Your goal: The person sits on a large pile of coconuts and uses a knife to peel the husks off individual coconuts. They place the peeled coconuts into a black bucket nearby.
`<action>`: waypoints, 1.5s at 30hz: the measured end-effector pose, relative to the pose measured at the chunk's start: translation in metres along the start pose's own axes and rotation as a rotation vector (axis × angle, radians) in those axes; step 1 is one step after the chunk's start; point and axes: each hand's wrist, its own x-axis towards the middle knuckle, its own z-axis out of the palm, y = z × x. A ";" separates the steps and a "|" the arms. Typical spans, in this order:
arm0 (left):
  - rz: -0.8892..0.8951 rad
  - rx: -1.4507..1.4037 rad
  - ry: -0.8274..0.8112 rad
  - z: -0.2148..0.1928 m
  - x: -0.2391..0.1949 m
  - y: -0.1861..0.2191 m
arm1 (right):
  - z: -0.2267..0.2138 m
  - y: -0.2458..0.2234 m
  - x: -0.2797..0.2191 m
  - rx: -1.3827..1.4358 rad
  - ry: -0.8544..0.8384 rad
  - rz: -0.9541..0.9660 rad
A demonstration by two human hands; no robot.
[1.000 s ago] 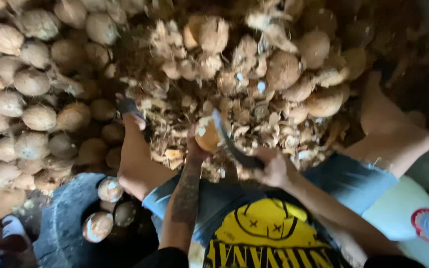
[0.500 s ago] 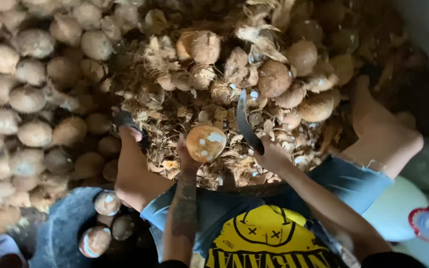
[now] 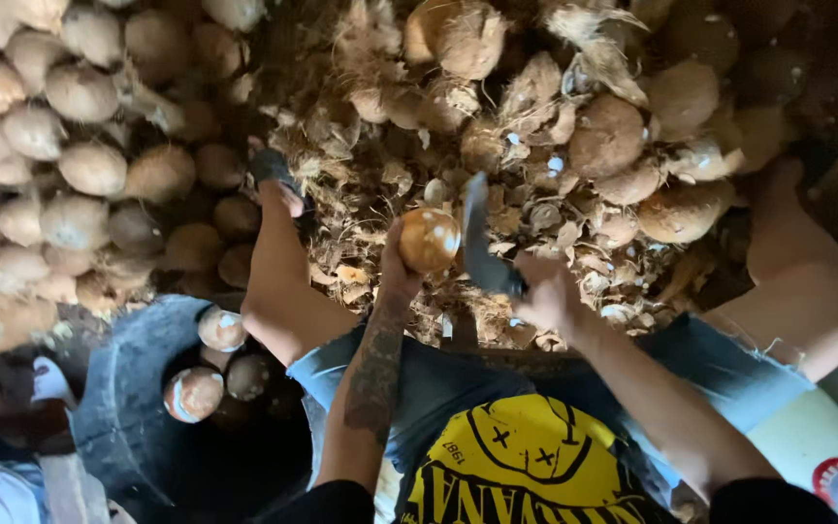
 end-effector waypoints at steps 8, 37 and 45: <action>-0.040 0.190 0.174 0.014 -0.006 0.001 | -0.033 -0.023 -0.002 0.022 -0.570 0.199; -0.127 0.255 -0.111 0.016 -0.016 -0.002 | -0.022 -0.005 -0.044 0.093 -0.494 0.216; -0.111 0.335 -0.122 0.003 0.003 -0.006 | -0.039 -0.030 -0.026 0.074 -0.544 0.507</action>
